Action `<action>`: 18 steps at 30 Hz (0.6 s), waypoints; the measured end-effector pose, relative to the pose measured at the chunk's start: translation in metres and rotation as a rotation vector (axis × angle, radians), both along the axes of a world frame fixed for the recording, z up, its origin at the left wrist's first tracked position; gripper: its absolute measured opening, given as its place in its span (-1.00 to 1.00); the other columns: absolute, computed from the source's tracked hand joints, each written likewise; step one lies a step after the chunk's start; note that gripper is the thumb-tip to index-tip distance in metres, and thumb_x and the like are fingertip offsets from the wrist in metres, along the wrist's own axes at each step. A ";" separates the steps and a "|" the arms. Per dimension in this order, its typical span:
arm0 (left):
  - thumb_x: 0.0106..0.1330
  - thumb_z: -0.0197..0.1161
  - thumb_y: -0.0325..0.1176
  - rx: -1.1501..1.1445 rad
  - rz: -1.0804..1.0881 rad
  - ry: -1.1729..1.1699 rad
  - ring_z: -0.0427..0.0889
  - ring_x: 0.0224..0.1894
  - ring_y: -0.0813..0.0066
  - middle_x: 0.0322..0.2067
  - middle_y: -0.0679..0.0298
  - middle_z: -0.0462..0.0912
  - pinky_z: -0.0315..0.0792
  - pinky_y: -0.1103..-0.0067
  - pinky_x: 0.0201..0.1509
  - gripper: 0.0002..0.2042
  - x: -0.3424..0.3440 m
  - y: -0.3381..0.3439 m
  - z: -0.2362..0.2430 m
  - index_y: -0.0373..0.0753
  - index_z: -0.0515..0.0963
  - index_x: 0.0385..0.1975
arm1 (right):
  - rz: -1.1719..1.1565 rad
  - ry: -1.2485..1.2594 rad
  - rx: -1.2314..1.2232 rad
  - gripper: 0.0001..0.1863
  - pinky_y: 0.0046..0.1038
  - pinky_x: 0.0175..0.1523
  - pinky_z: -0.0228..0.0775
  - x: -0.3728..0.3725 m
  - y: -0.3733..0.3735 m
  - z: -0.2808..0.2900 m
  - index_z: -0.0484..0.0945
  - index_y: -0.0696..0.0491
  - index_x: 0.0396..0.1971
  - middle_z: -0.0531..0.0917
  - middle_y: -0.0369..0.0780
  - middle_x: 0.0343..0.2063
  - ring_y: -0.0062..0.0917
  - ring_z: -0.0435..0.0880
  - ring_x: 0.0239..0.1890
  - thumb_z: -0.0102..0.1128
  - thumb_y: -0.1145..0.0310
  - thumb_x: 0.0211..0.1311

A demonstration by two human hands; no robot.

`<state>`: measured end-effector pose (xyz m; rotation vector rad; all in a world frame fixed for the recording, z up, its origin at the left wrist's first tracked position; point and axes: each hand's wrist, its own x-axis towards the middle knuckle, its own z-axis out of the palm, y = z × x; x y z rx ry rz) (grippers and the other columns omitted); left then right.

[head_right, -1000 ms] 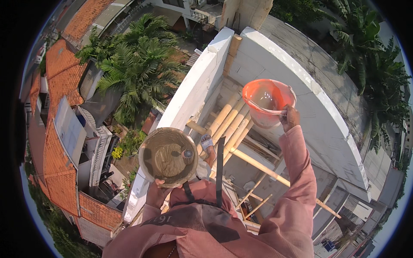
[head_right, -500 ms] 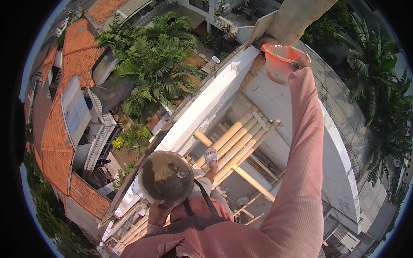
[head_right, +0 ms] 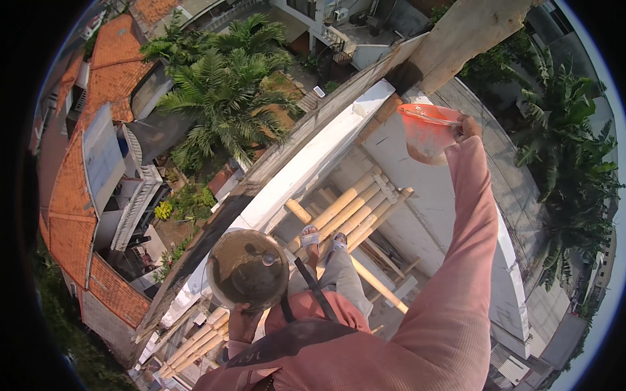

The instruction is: The person uses a trowel to scoop mortar from a bucket and apply it onto a brick wall at a construction site. They then use a small bucket to pour water onto the freshly applied mortar.

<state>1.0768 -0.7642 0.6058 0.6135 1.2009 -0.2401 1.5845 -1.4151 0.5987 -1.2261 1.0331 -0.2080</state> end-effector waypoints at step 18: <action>0.21 0.05 -0.42 -0.029 0.049 -0.033 0.51 0.13 0.19 0.05 0.11 0.53 0.46 0.32 0.22 -0.62 0.011 -0.027 0.018 -0.30 0.37 0.06 | 0.054 0.456 -0.689 -0.70 -0.38 -0.46 0.55 0.072 -0.010 -0.011 0.65 0.18 -0.27 0.69 -0.09 -0.42 -0.39 0.72 -0.42 0.21 0.23 0.18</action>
